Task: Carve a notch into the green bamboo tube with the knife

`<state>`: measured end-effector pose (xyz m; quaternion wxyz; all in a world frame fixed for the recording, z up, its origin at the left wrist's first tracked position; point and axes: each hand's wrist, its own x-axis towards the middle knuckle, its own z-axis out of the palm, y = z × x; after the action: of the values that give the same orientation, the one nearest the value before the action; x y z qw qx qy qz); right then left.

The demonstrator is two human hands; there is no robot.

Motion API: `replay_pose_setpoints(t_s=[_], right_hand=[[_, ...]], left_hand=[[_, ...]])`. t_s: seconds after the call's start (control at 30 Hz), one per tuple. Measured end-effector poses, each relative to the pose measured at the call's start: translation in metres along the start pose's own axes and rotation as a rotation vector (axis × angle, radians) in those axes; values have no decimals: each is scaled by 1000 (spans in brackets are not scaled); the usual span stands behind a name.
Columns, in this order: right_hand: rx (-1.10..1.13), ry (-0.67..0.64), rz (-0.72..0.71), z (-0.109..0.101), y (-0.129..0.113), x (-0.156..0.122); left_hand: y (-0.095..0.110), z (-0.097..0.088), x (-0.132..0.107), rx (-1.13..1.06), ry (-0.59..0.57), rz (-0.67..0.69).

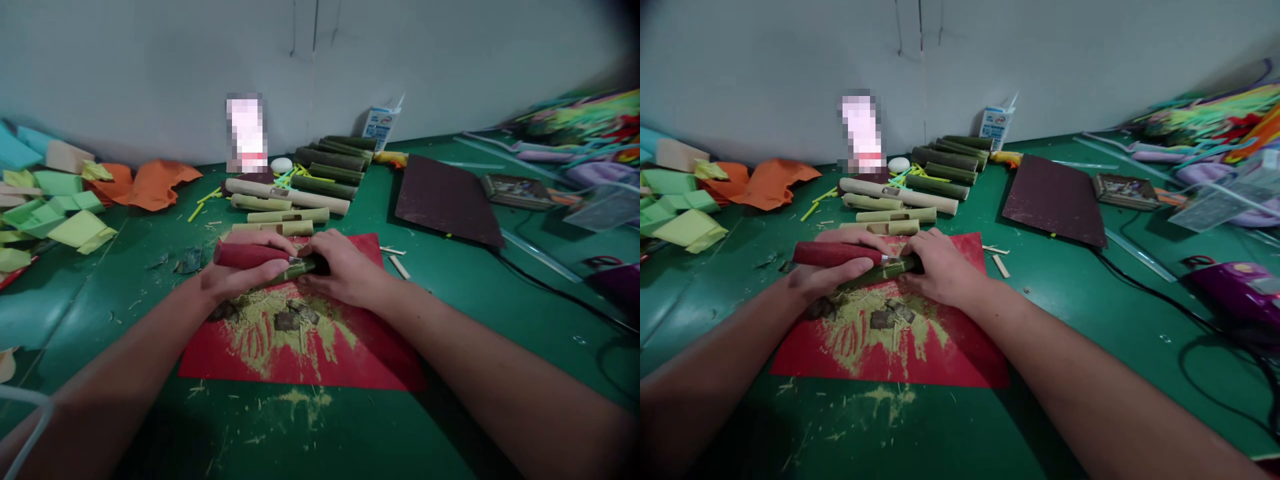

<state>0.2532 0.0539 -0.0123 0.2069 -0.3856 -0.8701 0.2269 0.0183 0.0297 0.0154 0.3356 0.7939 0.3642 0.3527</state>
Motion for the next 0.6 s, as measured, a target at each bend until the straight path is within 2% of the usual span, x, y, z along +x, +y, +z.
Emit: replay_pose_setpoints(t_s=[0.2, 0.47, 0.6], right_hand=[[6, -2, 1, 1, 0, 1], [0, 10, -15, 1, 1, 0], [6, 17, -33, 1, 2, 0]], left_hand=[[-4, 6, -4, -5, 94, 10], [-3, 5, -2, -3, 73, 31], [-3, 7, 0, 2, 57, 97]])
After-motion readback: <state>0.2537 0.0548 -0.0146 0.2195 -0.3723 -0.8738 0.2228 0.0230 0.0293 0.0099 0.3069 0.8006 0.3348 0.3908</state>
